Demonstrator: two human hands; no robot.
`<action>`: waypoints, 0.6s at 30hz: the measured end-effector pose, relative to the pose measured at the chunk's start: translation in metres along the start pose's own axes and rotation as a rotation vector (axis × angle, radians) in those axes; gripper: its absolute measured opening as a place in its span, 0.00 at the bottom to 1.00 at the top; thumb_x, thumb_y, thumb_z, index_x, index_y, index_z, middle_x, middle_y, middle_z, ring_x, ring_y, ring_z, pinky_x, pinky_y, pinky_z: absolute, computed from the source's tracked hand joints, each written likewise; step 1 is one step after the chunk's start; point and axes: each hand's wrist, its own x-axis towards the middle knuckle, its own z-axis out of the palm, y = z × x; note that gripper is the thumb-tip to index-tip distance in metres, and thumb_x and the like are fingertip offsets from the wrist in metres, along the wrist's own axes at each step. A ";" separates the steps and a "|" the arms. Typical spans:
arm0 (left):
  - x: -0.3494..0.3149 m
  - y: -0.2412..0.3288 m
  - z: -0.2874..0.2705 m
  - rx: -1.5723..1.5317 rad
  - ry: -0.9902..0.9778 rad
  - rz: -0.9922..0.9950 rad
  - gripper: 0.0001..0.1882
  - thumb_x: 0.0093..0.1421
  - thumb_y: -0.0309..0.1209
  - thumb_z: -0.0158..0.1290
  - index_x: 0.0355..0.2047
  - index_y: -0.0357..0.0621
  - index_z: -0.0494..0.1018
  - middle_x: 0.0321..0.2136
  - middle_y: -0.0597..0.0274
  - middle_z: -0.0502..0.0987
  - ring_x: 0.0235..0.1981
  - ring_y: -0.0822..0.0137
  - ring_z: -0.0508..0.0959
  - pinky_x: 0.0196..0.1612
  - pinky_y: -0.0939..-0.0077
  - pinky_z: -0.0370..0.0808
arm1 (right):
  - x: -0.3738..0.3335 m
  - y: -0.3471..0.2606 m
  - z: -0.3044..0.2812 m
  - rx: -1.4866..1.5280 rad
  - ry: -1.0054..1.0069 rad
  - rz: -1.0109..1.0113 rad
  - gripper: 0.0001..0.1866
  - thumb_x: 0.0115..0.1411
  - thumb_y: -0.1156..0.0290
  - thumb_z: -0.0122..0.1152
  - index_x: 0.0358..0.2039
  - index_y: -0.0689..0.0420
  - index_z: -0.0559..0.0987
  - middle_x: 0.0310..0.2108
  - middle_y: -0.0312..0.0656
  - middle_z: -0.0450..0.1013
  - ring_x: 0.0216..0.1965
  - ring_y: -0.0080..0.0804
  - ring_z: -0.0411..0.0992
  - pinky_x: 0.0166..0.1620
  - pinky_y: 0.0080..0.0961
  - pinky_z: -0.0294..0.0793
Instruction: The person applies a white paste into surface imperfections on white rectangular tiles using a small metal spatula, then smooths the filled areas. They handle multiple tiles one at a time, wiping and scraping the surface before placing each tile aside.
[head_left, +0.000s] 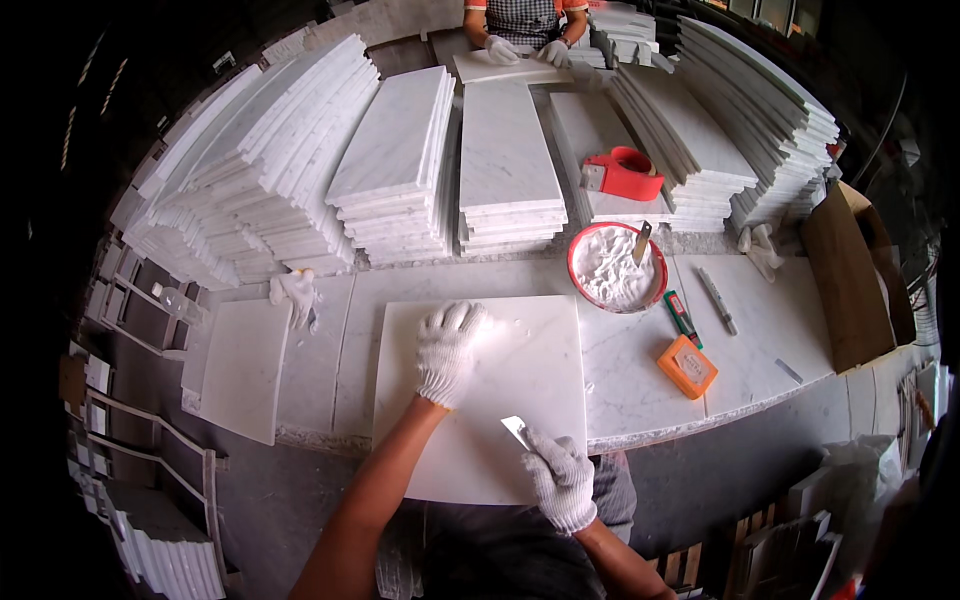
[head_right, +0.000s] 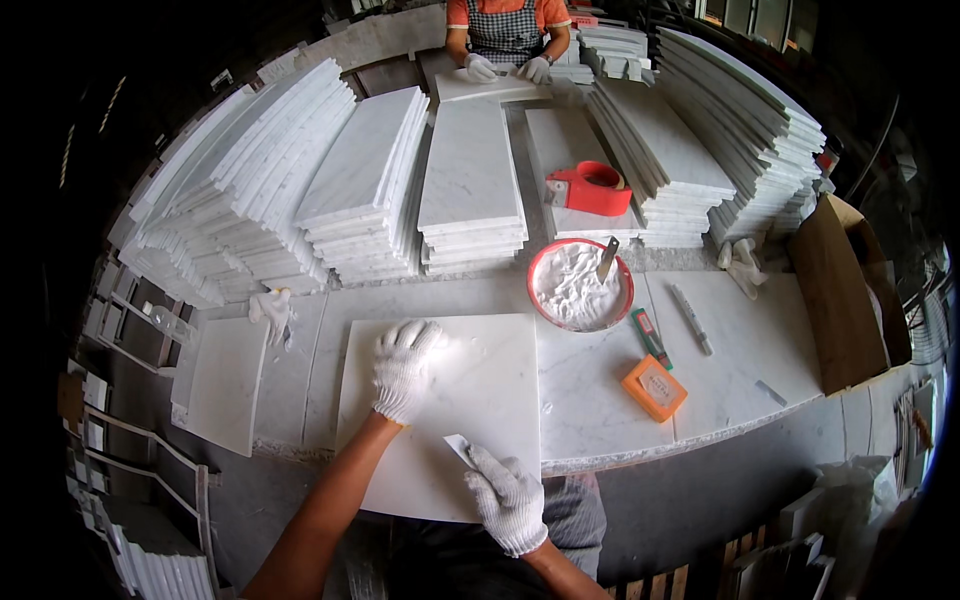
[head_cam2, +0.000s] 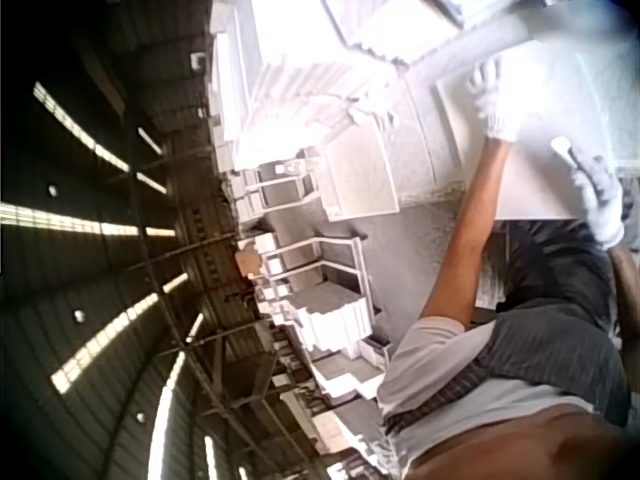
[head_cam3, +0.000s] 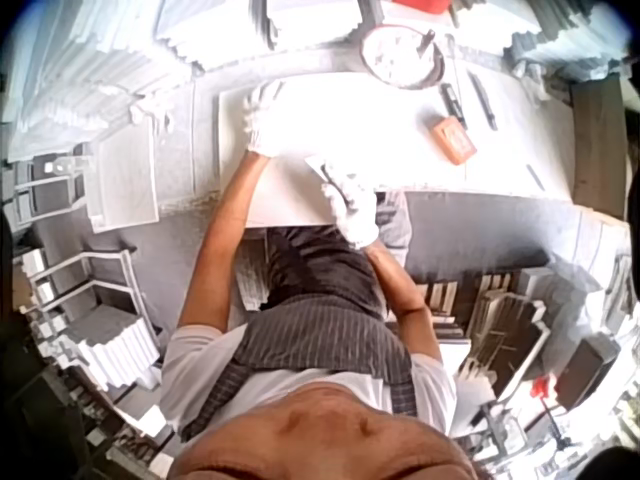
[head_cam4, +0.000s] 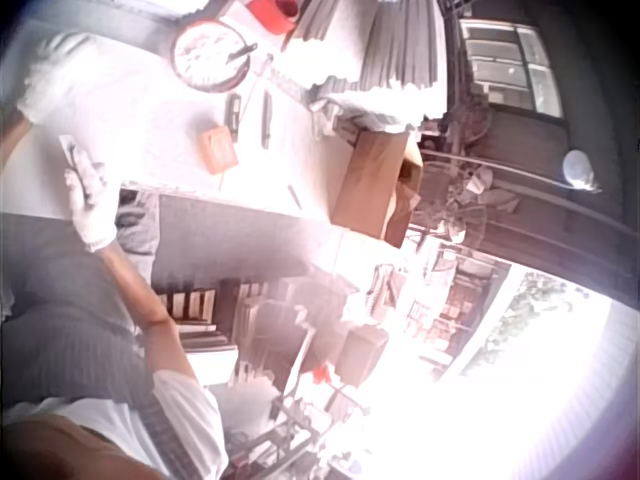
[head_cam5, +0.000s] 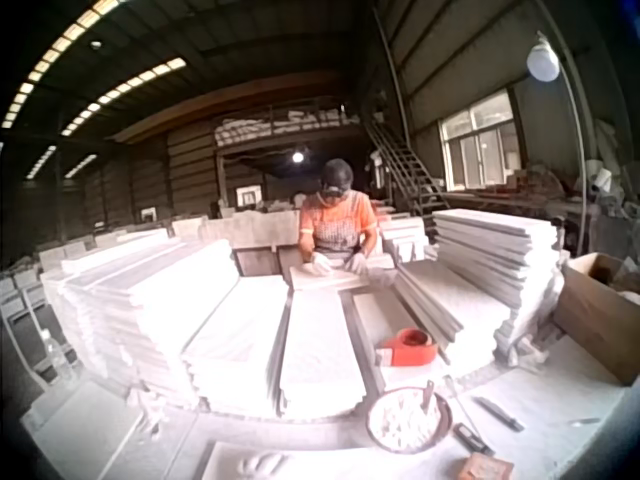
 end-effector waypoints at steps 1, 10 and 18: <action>0.000 -0.001 0.001 -0.002 -0.004 -0.005 0.13 0.47 0.30 0.53 0.36 0.53 0.73 0.40 0.66 0.75 0.47 0.57 0.73 0.47 0.59 0.68 | 0.000 0.000 0.000 0.002 -0.004 -0.001 0.19 0.52 0.80 0.63 0.47 0.56 0.80 0.29 0.44 0.75 0.29 0.36 0.74 0.35 0.27 0.74; 0.002 0.002 -0.001 0.020 0.012 0.008 0.11 0.47 0.29 0.53 0.34 0.54 0.73 0.39 0.67 0.75 0.44 0.58 0.74 0.45 0.60 0.68 | 0.001 -0.001 -0.001 0.001 -0.009 -0.002 0.19 0.52 0.79 0.65 0.47 0.56 0.80 0.29 0.44 0.75 0.29 0.37 0.74 0.35 0.28 0.74; 0.003 0.003 -0.003 0.010 -0.001 0.012 0.13 0.45 0.29 0.53 0.34 0.56 0.73 0.39 0.69 0.74 0.45 0.59 0.73 0.46 0.60 0.68 | 0.002 -0.002 0.000 0.024 0.001 -0.004 0.19 0.52 0.78 0.65 0.47 0.56 0.80 0.29 0.44 0.75 0.29 0.37 0.74 0.35 0.28 0.74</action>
